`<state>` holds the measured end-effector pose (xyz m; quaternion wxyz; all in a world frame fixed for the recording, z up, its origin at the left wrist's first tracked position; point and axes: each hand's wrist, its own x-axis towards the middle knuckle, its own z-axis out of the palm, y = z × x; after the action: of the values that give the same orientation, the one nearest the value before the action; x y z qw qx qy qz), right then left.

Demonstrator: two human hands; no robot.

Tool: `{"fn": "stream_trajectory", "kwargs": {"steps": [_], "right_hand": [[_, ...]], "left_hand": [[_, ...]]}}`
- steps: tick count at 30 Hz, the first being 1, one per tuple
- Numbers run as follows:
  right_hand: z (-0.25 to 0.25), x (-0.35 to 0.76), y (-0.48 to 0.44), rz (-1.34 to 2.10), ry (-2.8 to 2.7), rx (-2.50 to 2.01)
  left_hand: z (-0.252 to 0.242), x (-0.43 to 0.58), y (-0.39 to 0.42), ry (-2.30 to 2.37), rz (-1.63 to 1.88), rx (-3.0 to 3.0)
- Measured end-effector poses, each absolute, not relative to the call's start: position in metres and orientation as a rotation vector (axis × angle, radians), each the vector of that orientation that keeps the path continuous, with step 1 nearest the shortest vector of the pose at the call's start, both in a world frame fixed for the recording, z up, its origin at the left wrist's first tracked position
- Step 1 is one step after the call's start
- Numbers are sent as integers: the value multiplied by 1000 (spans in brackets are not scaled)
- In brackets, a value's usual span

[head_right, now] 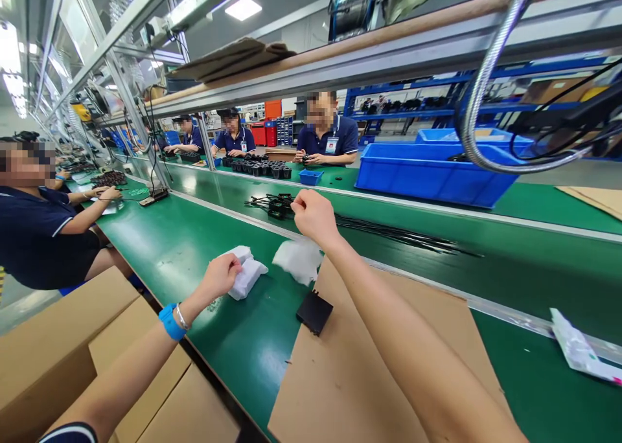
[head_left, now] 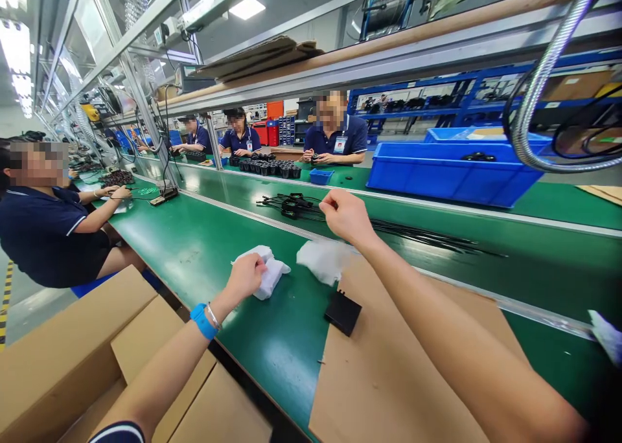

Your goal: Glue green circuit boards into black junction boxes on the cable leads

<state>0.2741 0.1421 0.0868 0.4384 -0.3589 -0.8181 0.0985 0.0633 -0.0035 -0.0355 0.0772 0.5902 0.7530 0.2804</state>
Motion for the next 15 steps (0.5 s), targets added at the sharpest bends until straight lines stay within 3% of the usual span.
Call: {"fn": "stream_trajectory", "kwargs": {"steps": [4, 9, 15], "right_hand": [[76, 277, 135, 312, -2247, -832], [22, 271, 90, 525, -2574, -539], [32, 277, 121, 736, -2284, -771]], "left_hand": [[-35, 63, -1, 2215, 987, 1715], [-50, 70, -30, 2199, 1123, 1694], [-39, 77, -25, 2275, 1127, 1650]]}}
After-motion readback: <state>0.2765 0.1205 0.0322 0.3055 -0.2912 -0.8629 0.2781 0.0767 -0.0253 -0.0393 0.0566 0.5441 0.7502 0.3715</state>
